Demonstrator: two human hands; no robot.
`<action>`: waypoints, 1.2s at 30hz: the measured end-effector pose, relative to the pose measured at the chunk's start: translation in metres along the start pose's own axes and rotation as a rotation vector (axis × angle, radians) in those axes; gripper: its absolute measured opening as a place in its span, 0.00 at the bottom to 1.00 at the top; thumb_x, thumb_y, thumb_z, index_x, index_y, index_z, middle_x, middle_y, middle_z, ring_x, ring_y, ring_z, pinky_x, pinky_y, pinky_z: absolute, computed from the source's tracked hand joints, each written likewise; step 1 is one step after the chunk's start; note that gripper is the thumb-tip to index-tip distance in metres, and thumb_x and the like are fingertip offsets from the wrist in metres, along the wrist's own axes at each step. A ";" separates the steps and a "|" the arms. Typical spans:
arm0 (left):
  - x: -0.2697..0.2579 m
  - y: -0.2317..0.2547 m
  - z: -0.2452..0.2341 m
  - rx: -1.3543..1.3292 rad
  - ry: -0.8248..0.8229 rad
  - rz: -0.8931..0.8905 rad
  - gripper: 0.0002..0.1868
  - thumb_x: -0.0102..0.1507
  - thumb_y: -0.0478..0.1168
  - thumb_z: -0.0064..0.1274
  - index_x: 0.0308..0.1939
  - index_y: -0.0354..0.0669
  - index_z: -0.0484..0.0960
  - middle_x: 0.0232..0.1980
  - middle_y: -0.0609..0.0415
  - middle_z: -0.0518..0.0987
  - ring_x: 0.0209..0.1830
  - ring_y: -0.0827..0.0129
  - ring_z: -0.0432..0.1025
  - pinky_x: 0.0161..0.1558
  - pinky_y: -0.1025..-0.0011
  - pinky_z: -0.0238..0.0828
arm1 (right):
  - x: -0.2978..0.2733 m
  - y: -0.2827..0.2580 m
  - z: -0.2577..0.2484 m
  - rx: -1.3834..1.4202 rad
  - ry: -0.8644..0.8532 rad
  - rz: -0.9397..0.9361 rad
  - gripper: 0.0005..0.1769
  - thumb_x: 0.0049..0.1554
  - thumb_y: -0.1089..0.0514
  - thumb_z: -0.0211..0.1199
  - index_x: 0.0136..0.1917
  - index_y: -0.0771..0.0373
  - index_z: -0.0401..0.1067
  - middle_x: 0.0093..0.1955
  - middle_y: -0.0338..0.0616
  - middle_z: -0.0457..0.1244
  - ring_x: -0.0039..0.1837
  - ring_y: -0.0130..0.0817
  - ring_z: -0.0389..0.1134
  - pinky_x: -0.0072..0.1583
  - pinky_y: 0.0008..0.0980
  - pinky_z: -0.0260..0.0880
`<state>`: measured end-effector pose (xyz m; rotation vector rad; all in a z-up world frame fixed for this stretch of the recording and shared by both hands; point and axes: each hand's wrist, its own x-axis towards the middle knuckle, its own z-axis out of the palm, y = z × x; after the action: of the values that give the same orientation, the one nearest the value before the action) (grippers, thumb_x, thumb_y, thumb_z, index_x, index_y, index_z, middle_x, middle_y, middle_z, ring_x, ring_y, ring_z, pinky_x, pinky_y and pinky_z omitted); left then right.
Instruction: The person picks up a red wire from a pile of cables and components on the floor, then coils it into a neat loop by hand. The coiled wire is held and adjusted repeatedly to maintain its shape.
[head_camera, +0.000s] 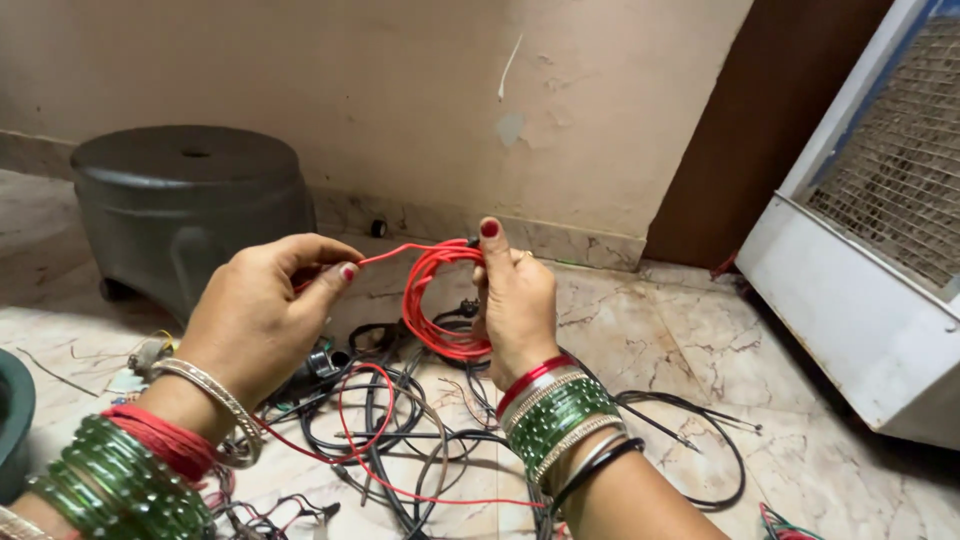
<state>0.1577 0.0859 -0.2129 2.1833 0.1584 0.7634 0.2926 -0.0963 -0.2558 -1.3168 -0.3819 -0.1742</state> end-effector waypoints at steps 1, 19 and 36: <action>-0.002 0.002 -0.001 0.023 -0.019 -0.069 0.12 0.65 0.44 0.57 0.48 0.43 0.87 0.33 0.50 0.85 0.29 0.70 0.78 0.35 0.69 0.74 | -0.002 -0.005 0.000 0.002 0.002 0.041 0.31 0.54 0.28 0.64 0.32 0.56 0.64 0.26 0.27 0.51 0.27 0.18 0.48 0.30 0.23 0.46; -0.026 -0.002 0.008 -0.522 -0.011 -0.207 0.16 0.66 0.39 0.48 0.54 0.36 0.84 0.35 0.55 0.82 0.28 0.79 0.72 0.29 0.76 0.70 | -0.033 -0.037 0.019 -0.004 -0.044 -0.079 0.32 0.55 0.29 0.63 0.33 0.61 0.70 0.29 0.28 0.55 0.32 0.19 0.51 0.35 0.23 0.52; -0.018 -0.001 0.041 -0.557 0.002 -0.174 0.21 0.63 0.45 0.55 0.55 0.37 0.85 0.42 0.56 0.87 0.39 0.78 0.76 0.40 0.77 0.73 | -0.027 -0.042 0.019 0.266 0.007 0.358 0.29 0.53 0.29 0.64 0.33 0.54 0.61 0.23 0.25 0.46 0.23 0.20 0.40 0.27 0.24 0.37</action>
<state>0.1664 0.0532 -0.2426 1.6180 0.1177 0.6207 0.2500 -0.0906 -0.2238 -1.0997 -0.1518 0.1677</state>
